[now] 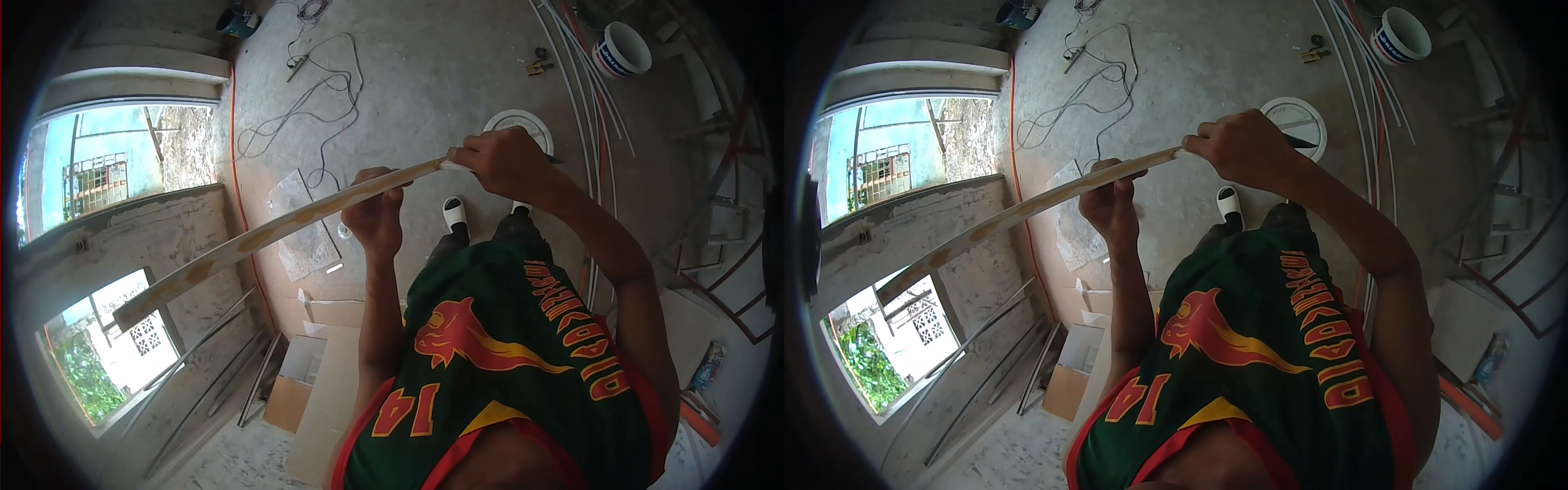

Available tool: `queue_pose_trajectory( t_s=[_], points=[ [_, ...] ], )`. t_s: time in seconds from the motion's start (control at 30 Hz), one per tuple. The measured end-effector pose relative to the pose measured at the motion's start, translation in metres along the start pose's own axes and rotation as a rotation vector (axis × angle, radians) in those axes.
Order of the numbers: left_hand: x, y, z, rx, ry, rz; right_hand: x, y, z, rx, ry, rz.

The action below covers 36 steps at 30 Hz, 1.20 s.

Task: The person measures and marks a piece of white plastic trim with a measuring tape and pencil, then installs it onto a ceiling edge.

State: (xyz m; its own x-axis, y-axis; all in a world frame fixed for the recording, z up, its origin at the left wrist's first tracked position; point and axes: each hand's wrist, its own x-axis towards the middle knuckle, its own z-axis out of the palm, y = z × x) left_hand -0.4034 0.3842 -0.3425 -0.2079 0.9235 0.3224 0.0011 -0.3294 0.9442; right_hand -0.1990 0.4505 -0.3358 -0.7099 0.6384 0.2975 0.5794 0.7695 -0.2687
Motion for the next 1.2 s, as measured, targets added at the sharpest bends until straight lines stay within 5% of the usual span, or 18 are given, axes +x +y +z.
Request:
queue_pose_trajectory(
  t_s=[1.2],
  points=[
    [-0.005, -0.039, 0.016, 0.177, -0.059, -0.007, -0.023, 0.045, 0.031, 0.045, -0.030, 0.015]
  ],
)
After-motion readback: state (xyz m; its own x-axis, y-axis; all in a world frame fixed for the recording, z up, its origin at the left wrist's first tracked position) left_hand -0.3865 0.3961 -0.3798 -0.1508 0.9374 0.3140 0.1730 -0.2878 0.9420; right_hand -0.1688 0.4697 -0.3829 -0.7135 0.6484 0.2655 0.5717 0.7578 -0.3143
